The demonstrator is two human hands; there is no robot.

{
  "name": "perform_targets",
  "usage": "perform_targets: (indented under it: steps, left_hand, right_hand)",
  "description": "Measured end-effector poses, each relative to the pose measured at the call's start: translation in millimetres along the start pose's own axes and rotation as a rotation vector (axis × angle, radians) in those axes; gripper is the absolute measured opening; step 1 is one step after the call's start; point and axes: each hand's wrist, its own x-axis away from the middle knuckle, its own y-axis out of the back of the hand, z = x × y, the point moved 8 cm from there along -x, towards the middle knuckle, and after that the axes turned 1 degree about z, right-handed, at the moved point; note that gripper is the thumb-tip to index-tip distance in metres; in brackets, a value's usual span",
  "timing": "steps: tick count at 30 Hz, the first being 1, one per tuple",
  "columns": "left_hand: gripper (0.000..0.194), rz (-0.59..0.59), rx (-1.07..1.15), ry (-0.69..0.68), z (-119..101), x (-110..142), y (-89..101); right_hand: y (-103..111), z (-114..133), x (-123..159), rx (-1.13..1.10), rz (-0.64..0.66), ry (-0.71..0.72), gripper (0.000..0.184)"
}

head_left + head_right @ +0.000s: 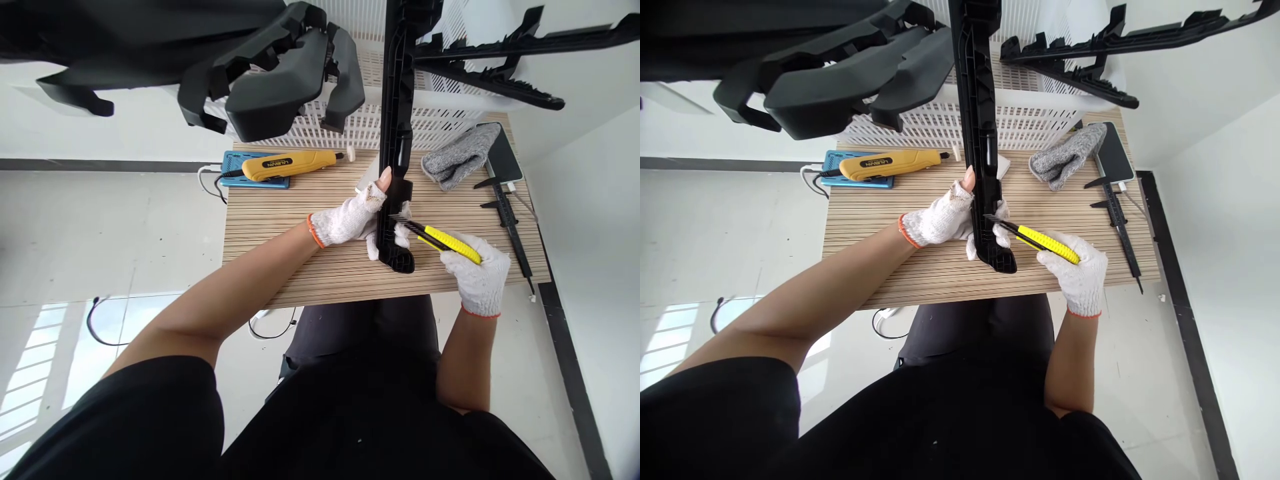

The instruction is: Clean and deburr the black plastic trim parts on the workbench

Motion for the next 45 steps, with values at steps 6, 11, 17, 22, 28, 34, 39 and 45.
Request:
perform_targets:
  steps: [6,11,17,22,28,34,39,45]
  left_hand:
    - [0.072,0.022,-0.012,0.003,1.1,-0.5,-3.6]
    - [0.071,0.038,-0.004,0.038,1.8,-0.7,-4.9]
    - [0.071,0.017,0.010,0.060,1.9,-0.6,-6.1]
    - [0.066,0.021,-0.023,-0.033,1.9,2.4,-4.8]
    - [0.063,-0.052,-0.036,-0.082,2.0,2.9,-0.7]
    - [0.061,-0.028,-0.032,-0.018,5.7,0.8,-3.8]
    - [0.070,0.051,-0.014,0.016,10.1,1.4,-6.1]
    - [0.074,0.110,-0.022,0.057,12.9,2.2,-8.2]
  right_hand:
    - [0.8,-2.5,0.4,-0.032,-0.015,-0.034,0.039]
    - [-2.9,-0.6,-0.4,0.023,0.034,-0.009,0.039]
    - [-1.4,-4.8,-0.5,-0.037,0.003,-0.049,0.038]
    - [0.7,-2.0,-0.6,-0.079,-0.022,-0.042,0.038]
    - [0.2,2.1,0.1,-0.035,-0.021,-0.042,0.041]
    - [-2.6,0.3,0.2,-0.043,0.019,-0.056,0.041]
    - [-4.1,-0.6,0.7,-0.056,0.033,-0.064,0.042]
    - [-6.3,0.7,0.3,0.003,0.080,-0.029,0.042]
